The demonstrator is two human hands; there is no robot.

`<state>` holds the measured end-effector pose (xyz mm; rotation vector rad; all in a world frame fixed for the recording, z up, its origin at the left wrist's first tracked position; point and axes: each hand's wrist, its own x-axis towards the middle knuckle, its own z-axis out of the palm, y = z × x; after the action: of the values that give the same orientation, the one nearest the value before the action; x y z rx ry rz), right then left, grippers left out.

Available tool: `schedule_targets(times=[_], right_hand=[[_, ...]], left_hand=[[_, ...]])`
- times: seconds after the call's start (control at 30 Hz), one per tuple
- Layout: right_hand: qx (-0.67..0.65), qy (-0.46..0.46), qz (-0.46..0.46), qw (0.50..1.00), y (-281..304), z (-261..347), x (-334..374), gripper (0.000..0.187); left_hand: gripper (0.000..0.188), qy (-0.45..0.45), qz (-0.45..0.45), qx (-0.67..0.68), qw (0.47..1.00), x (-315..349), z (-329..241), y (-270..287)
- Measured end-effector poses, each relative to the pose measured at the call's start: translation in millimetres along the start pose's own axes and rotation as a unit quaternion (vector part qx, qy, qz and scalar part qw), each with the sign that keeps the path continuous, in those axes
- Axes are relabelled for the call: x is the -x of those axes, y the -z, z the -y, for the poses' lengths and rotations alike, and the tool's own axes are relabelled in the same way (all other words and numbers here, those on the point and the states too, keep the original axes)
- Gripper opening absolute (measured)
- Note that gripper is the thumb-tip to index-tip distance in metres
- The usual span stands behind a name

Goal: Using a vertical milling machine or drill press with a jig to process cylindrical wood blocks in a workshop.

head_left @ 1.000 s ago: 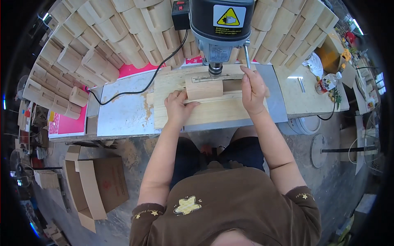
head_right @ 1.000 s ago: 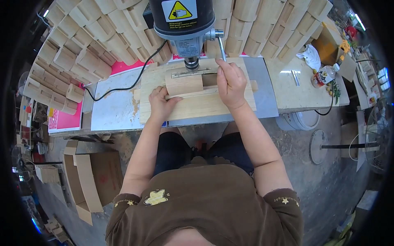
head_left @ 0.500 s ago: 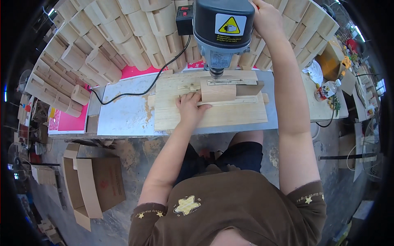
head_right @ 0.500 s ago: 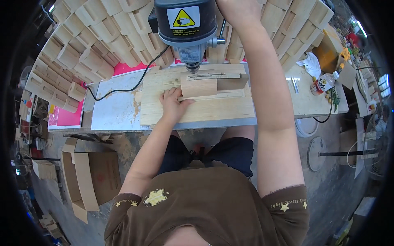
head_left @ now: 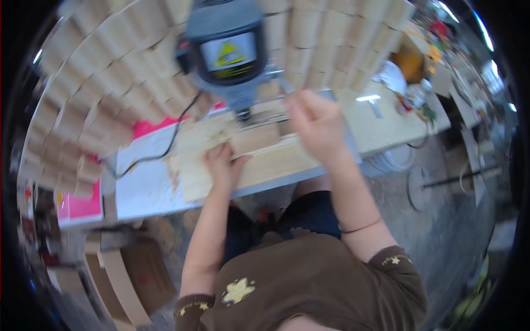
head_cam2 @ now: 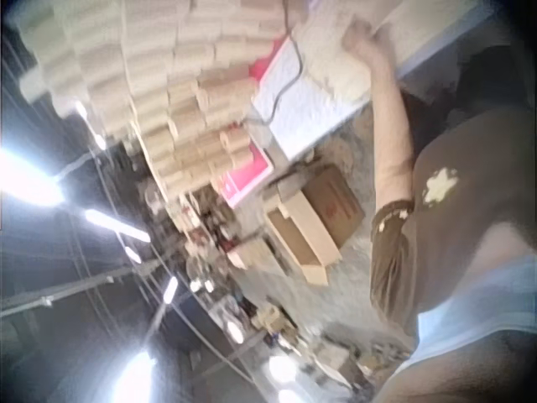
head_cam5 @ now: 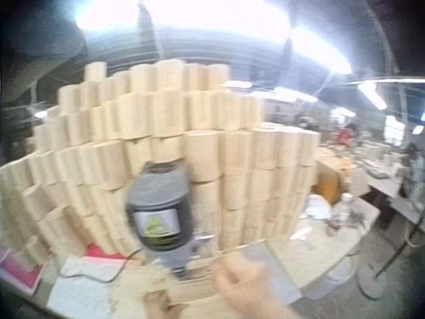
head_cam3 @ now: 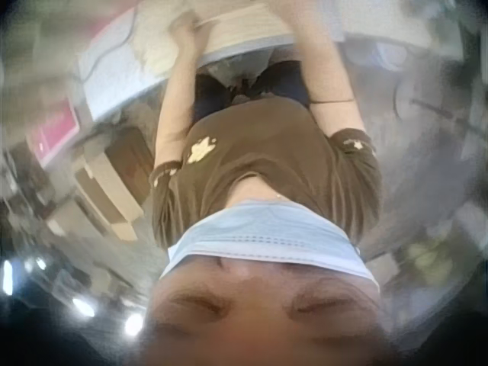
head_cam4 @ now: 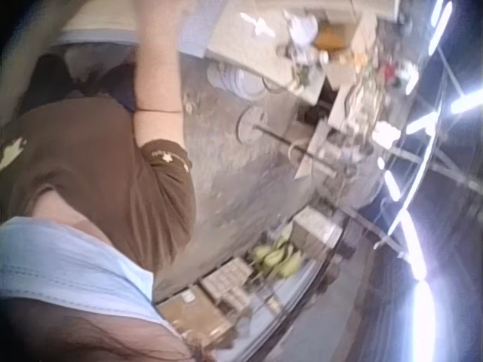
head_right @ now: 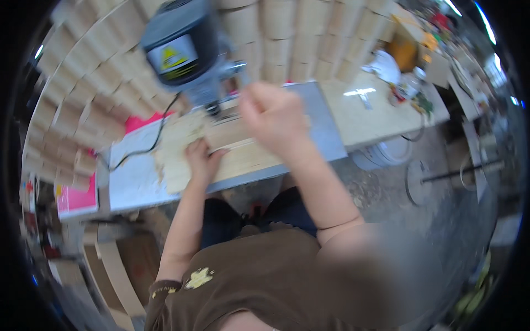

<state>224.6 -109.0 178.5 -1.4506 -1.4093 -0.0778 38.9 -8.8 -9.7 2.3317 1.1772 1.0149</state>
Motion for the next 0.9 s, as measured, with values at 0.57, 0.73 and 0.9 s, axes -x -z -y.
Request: schedule_targets(times=[0.57, 0.73, 0.9], right_hand=[[-0.066, 0.174, -0.133, 0.973, -52.1, -66.2, 30.4, 0.003], [-0.035, 0.153, -0.123, 0.980, -17.3, -16.4, -16.2, 0.024], [0.164, 0.037, -0.068, 0.983, -5.9, -5.5, -109.8, 0.028]], left_hand=[[0.038, 0.012, 0.010, -0.042, 0.999, 0.8, -13.9, 7.1], [0.040, 0.001, -0.013, -0.024, 1.000, 5.7, -7.5, 7.5], [0.035, 0.013, -0.021, -0.026, 0.999, -2.4, -20.1, 6.9]])
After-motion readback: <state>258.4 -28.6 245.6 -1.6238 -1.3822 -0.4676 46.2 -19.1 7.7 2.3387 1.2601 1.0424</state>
